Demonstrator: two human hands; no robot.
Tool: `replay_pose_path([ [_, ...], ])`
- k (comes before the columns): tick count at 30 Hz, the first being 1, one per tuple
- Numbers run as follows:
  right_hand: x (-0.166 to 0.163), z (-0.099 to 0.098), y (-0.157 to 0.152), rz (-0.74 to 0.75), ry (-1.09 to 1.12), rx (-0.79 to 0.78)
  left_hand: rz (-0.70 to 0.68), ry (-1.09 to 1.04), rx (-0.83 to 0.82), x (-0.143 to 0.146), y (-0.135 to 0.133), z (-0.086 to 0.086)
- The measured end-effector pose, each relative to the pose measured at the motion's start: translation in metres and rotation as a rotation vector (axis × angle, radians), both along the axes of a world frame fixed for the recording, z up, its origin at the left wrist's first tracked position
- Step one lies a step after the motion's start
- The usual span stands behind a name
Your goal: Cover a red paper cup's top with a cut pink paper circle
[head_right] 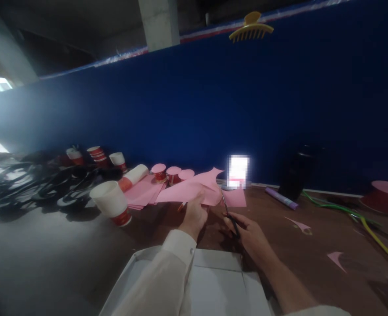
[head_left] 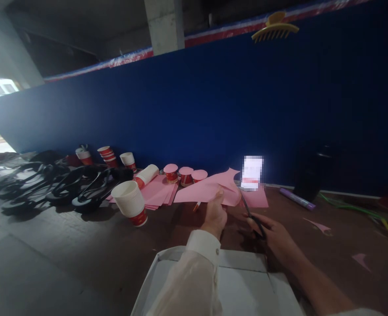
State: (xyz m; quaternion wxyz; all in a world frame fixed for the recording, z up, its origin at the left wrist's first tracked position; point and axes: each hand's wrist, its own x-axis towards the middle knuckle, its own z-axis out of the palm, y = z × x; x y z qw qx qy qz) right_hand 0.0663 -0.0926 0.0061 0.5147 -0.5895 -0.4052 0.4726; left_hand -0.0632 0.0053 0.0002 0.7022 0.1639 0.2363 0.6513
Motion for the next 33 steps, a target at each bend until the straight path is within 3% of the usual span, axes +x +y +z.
replay_pose_path([
  [7,-0.003,0.0,-0.003,0.023,0.137,-0.034,-0.016,0.033,-0.039,0.001,-0.003,0.004],
  [27,0.009,-0.012,0.006,0.056,0.184,0.042,-0.014,0.061,-0.208,-0.002,-0.007,0.013],
  [33,0.01,-0.013,0.006,0.084,0.135,0.061,-0.003,0.049,-0.172,-0.001,-0.004,0.01],
])
